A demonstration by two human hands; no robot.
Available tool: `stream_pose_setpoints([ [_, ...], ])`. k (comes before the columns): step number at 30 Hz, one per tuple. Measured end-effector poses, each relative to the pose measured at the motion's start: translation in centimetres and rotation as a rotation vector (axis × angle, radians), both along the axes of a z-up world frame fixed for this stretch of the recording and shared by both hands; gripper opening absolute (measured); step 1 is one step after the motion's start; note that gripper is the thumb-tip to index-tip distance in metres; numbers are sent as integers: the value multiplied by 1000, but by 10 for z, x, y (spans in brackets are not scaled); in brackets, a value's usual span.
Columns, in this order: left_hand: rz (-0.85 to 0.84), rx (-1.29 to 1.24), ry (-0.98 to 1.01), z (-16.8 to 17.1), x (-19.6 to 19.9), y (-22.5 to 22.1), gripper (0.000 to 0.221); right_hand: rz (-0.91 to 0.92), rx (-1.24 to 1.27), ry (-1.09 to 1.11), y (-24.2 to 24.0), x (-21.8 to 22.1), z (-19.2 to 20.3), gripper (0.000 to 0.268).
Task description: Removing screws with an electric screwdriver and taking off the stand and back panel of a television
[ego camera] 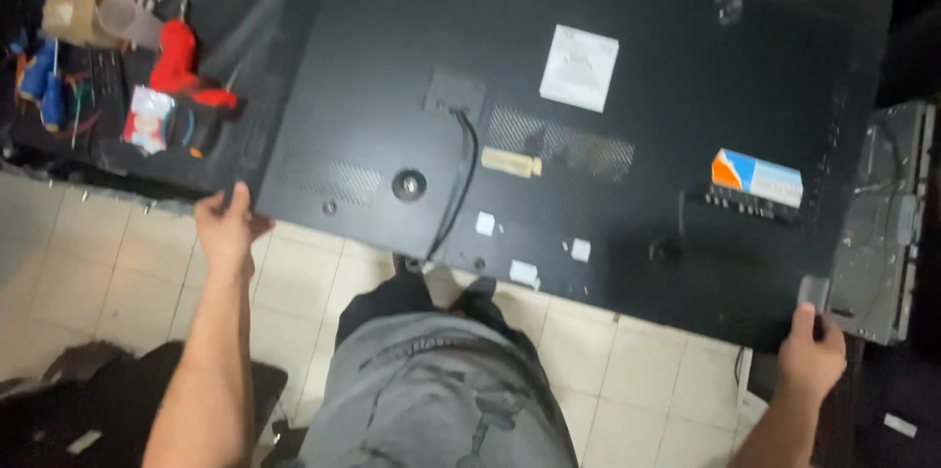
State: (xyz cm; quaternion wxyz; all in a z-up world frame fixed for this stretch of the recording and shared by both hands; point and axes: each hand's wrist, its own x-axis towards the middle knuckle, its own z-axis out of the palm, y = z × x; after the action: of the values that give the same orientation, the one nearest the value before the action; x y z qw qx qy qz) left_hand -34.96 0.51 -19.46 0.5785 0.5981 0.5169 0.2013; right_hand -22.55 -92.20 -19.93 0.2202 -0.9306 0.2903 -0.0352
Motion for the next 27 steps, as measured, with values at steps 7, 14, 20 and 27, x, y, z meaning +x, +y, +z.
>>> stream_pose_setpoints([
  [7,-43,-69,-47,16,-7,-3,60,74,33,-173,57,-4,56,60],
  [14,17,-101,-30,4,-17,-7,58,107,126,-174,27,-1,28,49],
  [20,98,-130,-78,-9,-8,-7,51,166,-37,-274,-50,8,-46,38],
  [27,109,-143,-98,-5,0,-6,52,239,-129,-292,-68,1,-68,43],
])
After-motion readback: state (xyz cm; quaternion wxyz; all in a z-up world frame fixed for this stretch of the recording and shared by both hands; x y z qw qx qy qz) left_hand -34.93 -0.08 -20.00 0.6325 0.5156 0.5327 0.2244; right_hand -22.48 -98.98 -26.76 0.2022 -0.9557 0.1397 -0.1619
